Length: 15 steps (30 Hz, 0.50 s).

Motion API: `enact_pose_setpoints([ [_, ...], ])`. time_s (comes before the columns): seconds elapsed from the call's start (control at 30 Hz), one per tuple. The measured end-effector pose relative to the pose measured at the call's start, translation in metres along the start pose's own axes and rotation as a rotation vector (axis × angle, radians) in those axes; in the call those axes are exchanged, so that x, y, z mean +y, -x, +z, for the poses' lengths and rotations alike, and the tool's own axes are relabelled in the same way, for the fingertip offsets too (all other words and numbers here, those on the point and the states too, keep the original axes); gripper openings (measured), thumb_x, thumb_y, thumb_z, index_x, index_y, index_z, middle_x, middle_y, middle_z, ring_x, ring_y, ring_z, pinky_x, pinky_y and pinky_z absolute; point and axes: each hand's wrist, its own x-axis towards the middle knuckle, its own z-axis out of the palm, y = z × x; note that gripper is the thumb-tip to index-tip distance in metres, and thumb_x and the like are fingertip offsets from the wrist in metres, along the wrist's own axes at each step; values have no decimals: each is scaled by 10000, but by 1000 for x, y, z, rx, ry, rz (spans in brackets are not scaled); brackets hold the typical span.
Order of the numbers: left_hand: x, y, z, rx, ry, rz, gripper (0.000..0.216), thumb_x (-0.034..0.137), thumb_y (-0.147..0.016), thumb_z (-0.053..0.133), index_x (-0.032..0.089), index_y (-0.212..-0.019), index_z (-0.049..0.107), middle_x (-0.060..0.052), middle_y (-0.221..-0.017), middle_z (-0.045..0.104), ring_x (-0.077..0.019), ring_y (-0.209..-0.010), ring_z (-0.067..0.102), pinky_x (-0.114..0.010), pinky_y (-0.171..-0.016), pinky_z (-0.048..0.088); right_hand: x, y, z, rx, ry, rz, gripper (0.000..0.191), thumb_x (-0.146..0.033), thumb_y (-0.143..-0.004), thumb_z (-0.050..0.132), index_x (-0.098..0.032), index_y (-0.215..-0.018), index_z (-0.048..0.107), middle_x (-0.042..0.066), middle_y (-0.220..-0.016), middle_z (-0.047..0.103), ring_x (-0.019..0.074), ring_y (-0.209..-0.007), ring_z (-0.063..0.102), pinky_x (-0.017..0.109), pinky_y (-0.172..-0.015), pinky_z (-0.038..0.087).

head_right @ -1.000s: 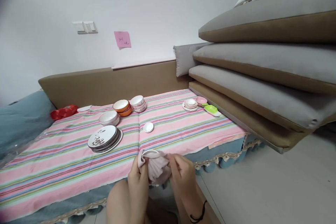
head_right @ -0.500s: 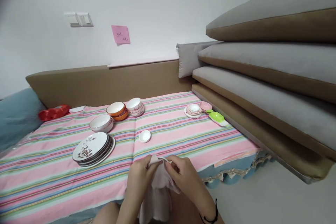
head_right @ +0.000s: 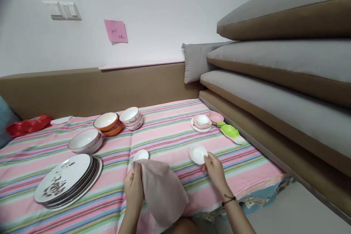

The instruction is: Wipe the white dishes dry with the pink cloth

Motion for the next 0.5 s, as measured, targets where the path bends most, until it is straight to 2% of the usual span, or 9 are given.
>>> enact_pose_setpoints([
  [0.1, -50, -8, 5, -21, -94, -37, 516, 650, -803, 429, 205, -549, 364, 24, -500, 374, -147, -544, 384, -257, -514, 301, -4, -63, -35, 140, -3, -17, 351, -363, -792, 521, -131, -1055, 521, 28, -546, 626, 154, -423, 488, 262, -429, 378],
  [0.2, -83, -6, 7, -11, -159, -5, 543, 664, -829, 374, 197, -555, 412, 5, -513, 454, -165, -558, 439, -268, -544, 335, -26, -119, -56, 182, 1, 43, 257, -214, -792, 488, -118, -1024, 543, 32, -521, 623, 136, -411, 491, 236, -417, 364],
  [0.33, -93, -1, 9, -27, -269, 84, 587, 690, -837, 333, 192, -563, 479, -5, -481, 497, -166, -510, 460, -271, -532, 331, -44, -172, -55, 173, -19, 106, 178, -125, -781, 443, -112, -910, 565, 47, -519, 629, 115, -391, 490, 210, -398, 362],
  [0.5, -103, -2, 13, 32, -314, 156, 639, 717, -834, 289, 187, -582, 540, -56, -520, 584, -190, -506, 522, -286, -528, 347, -38, -205, -42, 211, -52, 232, 147, -45, -737, 440, -119, -781, 559, 63, -519, 634, 104, -395, 502, 186, -392, 389],
])
